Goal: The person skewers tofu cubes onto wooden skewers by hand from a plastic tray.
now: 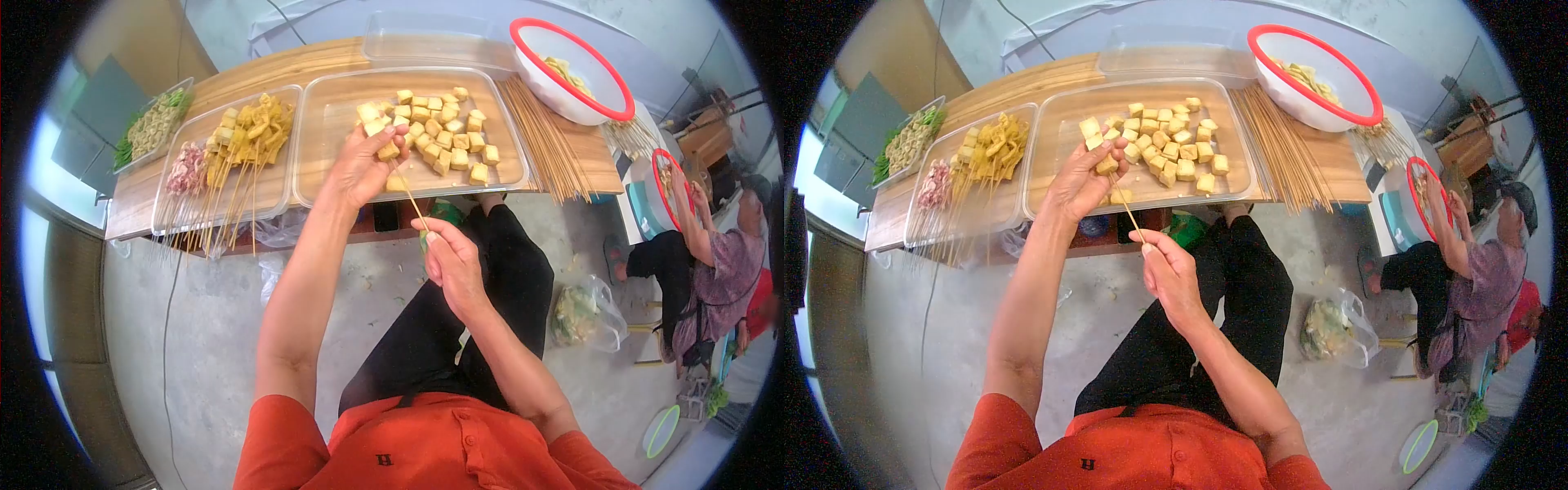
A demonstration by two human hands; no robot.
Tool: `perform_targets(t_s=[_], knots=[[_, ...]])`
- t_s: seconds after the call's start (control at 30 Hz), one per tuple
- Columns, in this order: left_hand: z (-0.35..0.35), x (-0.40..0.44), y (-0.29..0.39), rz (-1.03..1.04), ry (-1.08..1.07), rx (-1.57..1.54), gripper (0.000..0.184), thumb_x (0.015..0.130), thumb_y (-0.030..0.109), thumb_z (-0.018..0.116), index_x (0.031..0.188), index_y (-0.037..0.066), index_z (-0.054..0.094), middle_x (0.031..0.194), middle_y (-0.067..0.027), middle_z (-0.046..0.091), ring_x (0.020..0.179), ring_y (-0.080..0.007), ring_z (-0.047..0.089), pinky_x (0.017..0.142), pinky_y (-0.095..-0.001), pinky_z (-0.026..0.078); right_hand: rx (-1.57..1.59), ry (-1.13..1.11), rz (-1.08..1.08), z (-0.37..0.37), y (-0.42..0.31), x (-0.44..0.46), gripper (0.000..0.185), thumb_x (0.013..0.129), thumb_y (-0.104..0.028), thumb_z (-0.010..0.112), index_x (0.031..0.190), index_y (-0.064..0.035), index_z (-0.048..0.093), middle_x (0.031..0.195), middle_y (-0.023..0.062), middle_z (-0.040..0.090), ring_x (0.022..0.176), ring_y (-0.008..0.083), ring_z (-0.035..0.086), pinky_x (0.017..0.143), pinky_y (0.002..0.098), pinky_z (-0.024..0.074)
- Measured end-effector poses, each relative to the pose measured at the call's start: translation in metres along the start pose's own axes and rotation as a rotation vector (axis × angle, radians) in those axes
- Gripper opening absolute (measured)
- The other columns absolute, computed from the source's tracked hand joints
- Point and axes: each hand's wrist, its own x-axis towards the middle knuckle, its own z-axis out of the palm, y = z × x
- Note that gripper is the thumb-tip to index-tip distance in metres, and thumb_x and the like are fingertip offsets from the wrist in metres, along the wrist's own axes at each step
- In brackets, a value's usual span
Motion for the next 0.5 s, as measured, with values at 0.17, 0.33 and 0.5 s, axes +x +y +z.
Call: perform_targets(t_s=[0.17,0.33,0.5], knots=[[-0.0014,0.0007,0.0021,-0.039,0.073,-0.040,0.032,0.098,0.019,0.056,0.126,0.009,0.045,0.108,-0.0133,0.060,0.085,-0.0155,0.057,0.082,-0.0346,0.052,0.018,-0.018,0.009,-0.0011,0.0040,0.0020,0.028,0.100,-0.015,0.047,0.121,0.0004,0.058,0.058,-0.0064,0.039,0.048,0.0029,0.033,0.044,0.0197,0.0267],[-0.0032,0.0008,-0.0015,-0.001,0.047,-0.081,0.024,0.101,0.020,0.051,0.120,0.007,0.047,0.106,-0.0148,0.059,0.080,-0.0165,0.055,0.076,-0.0352,0.053,-0.006,-0.032,-0.011,-0.0011,0.0031,0.0027,0.028,0.100,-0.016,0.047,0.121,-0.0008,0.058,0.058,-0.0073,0.038,0.048,0.0022,0.034,0.044,0.0194,0.0270],[-0.0062,0.0030,-0.0020,-0.006,0.021,-0.077,0.031,0.100,0.023,0.052,0.126,0.007,0.046,0.107,-0.0151,0.060,0.080,-0.0159,0.054,0.080,-0.0338,0.052,0.034,-0.036,0.003,0.0015,0.0041,0.0037,0.028,0.100,-0.016,0.047,0.120,-0.0004,0.058,0.057,-0.0072,0.038,0.047,0.0025,0.033,0.043,0.0194,0.0272]])
